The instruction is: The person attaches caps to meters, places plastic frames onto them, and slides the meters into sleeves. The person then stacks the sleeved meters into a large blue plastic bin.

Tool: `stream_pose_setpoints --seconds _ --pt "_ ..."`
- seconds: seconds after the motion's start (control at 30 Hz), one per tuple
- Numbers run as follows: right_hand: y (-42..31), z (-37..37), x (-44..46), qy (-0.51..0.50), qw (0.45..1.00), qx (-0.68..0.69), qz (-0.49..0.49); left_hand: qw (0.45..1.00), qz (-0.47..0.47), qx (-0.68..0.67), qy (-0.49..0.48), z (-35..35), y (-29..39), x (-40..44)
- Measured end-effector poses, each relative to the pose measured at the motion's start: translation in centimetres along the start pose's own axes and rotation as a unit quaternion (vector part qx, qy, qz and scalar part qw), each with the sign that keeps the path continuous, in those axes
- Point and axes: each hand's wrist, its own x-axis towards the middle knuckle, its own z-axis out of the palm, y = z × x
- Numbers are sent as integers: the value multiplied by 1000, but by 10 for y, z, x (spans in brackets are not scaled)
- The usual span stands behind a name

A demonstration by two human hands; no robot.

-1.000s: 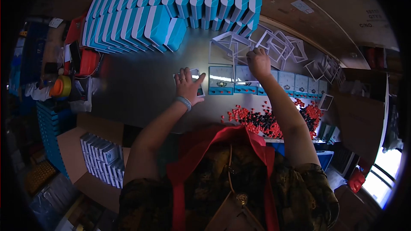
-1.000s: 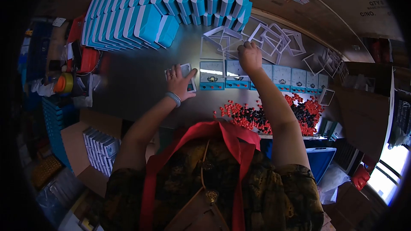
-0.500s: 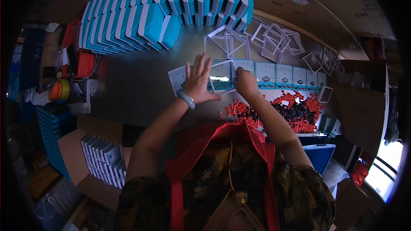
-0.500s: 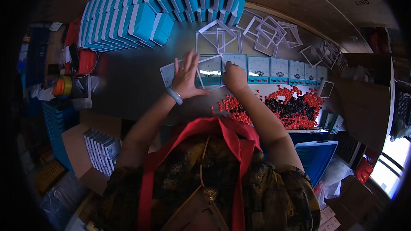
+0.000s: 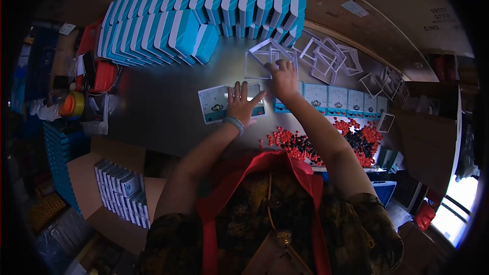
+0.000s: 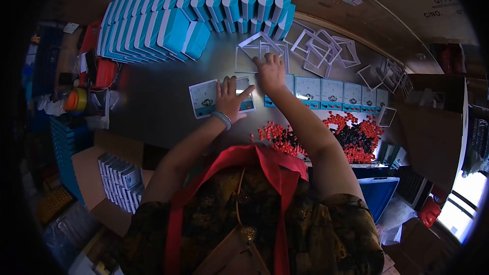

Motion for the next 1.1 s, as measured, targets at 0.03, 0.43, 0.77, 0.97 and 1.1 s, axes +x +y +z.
stream_pose_setpoints --seconds 0.03,0.43,0.77,0.97,1.1 --pt "0 10 7 -69 997 -38 -11 1000 -1 2 2 1 -2 -1" --pt "92 -86 -19 67 995 -67 24 998 20 -47 32 7 -1 17" --pt "11 27 2 -138 976 -161 -54 998 46 -31 32 9 -2 19" --pt "87 -62 -5 -37 994 -99 -31 997 47 -53 31 6 -1 19" --pt "143 -109 -23 64 979 -177 81 998 39 -44 -7 -1 3 22"
